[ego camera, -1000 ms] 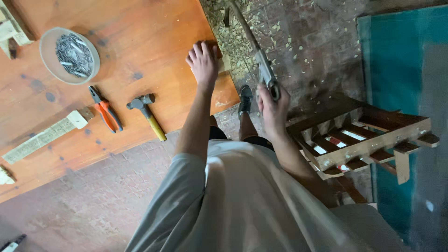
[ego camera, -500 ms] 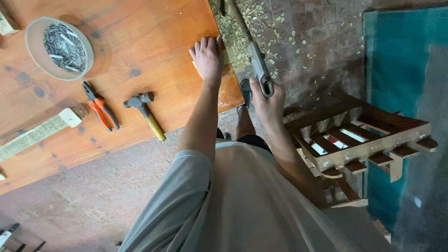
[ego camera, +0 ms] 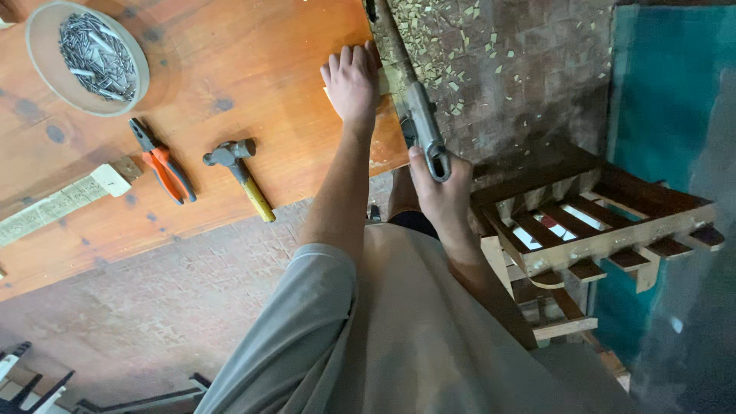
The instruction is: The person constructs a wooden structure by hammering nails into small wood pieces to join them together and using a handsaw to cut a length of wood.
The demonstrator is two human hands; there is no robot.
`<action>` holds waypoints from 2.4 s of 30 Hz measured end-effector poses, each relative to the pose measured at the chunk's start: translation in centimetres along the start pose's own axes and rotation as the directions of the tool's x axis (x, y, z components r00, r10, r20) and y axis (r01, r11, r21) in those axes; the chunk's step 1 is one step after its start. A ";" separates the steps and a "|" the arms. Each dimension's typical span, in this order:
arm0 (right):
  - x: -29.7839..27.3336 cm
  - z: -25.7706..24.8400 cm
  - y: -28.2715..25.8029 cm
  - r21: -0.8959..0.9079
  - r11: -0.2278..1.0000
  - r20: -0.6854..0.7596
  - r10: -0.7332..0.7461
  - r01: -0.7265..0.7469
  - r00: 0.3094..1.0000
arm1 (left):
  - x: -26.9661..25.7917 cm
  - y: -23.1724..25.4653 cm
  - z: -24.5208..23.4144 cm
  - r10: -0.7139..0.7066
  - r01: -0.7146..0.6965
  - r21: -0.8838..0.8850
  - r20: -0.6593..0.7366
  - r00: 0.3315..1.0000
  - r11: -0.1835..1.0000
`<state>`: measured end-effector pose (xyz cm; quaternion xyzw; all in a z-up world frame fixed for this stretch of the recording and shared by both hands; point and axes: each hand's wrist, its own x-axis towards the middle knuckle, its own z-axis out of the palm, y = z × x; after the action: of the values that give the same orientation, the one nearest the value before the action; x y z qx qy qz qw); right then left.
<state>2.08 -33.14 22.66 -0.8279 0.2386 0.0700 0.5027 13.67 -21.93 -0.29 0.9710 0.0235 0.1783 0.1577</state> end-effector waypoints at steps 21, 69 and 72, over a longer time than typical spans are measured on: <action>6.0 5.4 2.7 -0.182 0.870 -0.041 0.460 -0.459 0.887 | -0.7 -0.7 0.1 0.030 -0.026 -0.044 0.087 0.996 0.999; 13.1 11.7 7.6 -0.081 0.895 -0.092 0.431 -0.438 0.898 | 0.4 0.2 0.6 -0.097 0.104 0.058 -0.111 0.989 0.993; 8.1 7.2 3.2 -0.008 0.969 -0.010 0.247 -0.248 0.969 | 0.2 0.1 0.4 -0.146 0.155 0.084 -0.105 0.984 0.984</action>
<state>8.58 -30.74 13.66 -0.7943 0.3420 0.1295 0.4851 13.99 -22.09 -0.60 0.9627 0.1130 0.2121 0.1244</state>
